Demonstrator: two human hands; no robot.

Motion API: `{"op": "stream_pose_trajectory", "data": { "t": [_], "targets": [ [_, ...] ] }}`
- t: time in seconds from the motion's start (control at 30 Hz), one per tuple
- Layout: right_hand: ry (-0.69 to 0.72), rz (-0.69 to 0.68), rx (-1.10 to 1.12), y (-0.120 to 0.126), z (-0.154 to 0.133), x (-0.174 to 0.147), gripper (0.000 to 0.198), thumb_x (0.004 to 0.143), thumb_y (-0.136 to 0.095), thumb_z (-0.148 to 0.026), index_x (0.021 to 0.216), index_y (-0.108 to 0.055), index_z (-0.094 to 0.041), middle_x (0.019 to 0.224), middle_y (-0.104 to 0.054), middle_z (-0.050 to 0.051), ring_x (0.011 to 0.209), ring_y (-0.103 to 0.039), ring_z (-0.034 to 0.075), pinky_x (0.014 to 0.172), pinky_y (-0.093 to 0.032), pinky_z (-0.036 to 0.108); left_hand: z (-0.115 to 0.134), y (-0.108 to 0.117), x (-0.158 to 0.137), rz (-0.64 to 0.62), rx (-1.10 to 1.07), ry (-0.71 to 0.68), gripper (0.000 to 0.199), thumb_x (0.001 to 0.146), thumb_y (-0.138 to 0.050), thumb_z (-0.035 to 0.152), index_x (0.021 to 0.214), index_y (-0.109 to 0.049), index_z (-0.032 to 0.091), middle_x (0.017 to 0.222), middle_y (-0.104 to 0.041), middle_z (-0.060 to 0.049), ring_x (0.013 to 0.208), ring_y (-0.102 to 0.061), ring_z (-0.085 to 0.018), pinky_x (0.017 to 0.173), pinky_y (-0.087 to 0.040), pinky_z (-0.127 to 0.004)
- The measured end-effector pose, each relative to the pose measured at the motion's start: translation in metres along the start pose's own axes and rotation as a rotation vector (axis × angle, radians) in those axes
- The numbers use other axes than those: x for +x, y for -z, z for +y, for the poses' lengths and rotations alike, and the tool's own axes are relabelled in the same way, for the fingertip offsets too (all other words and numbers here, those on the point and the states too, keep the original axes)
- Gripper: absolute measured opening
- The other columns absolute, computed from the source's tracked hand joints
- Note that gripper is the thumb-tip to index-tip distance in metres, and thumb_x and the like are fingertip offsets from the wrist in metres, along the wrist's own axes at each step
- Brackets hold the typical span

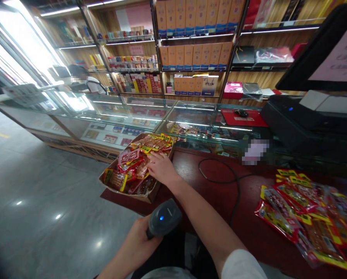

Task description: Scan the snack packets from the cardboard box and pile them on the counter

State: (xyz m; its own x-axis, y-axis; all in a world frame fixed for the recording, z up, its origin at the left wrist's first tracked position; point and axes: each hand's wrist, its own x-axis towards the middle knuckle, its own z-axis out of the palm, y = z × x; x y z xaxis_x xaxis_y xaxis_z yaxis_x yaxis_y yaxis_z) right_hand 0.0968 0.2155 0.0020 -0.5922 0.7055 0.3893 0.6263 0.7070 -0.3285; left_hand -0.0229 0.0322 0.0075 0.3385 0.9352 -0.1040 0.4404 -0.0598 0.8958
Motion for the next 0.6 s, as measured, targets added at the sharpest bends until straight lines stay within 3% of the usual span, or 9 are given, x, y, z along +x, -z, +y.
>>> {"op": "stream_pose_trajectory", "data": {
  "t": [0.07,0.2,0.27,0.4,0.5,0.6],
  "targets": [
    [-0.104,0.189,0.164,0.010,0.003,-0.015,0.020,0.096,-0.057,-0.022,0.104,-0.075,-0.023,0.131,-0.072,0.009,0.126,-0.063,0.022,0.111,-0.043,0.041,0.002,-0.003,0.000,-0.015,-0.007,-0.018,0.034,0.067,-0.051,-0.001,0.087,-0.073,0.015,0.084,-0.077,-0.001,0.077,-0.068,-0.018,0.072,-0.050,-0.023],
    [-0.550,0.548,0.495,0.025,0.018,-0.078,0.026,0.097,-0.050,-0.036,0.110,-0.068,-0.023,0.102,-0.079,0.004,0.087,-0.073,0.020,0.079,-0.056,0.032,0.001,-0.007,0.002,0.003,0.015,-0.004,0.034,0.067,-0.052,0.000,0.087,-0.074,0.015,0.083,-0.078,-0.001,0.079,-0.069,-0.020,0.073,-0.050,-0.024],
    [-0.745,0.602,0.586,0.026,0.030,-0.121,0.030,0.095,-0.050,-0.043,0.109,-0.066,-0.022,0.094,-0.078,0.004,0.079,-0.073,0.021,0.072,-0.055,0.032,-0.002,-0.010,0.005,0.008,0.020,0.005,0.034,0.068,-0.052,0.001,0.090,-0.075,0.014,0.085,-0.079,-0.002,0.081,-0.070,-0.021,0.074,-0.051,-0.025],
    [-0.993,0.638,0.728,0.016,0.048,-0.196,0.039,0.083,-0.063,-0.050,0.110,-0.064,-0.021,0.095,-0.079,0.005,0.082,-0.075,0.023,0.075,-0.057,0.035,-0.005,-0.019,0.013,-0.021,0.041,0.017,0.028,0.072,-0.053,0.005,0.087,-0.075,0.014,0.084,-0.079,-0.002,0.082,-0.071,-0.022,0.074,-0.051,-0.025],
    [-1.092,0.674,0.920,0.009,0.050,-0.228,0.049,0.072,-0.076,-0.046,0.113,-0.062,-0.023,0.089,-0.079,0.002,0.077,-0.075,0.022,0.074,-0.059,0.036,0.000,-0.026,0.020,-0.061,0.074,0.019,0.025,0.072,-0.054,0.006,0.084,-0.073,0.015,0.081,-0.078,-0.002,0.079,-0.071,-0.022,0.071,-0.049,-0.025],
    [-1.116,0.687,1.077,0.007,0.047,-0.240,0.056,0.065,-0.083,-0.038,0.114,-0.065,-0.022,0.089,-0.080,0.001,0.078,-0.077,0.022,0.075,-0.061,0.035,0.004,-0.031,0.023,-0.082,0.078,0.003,0.026,0.072,-0.054,0.005,0.085,-0.074,0.015,0.081,-0.078,-0.002,0.078,-0.071,-0.022,0.070,-0.049,-0.025]
  ]
}}
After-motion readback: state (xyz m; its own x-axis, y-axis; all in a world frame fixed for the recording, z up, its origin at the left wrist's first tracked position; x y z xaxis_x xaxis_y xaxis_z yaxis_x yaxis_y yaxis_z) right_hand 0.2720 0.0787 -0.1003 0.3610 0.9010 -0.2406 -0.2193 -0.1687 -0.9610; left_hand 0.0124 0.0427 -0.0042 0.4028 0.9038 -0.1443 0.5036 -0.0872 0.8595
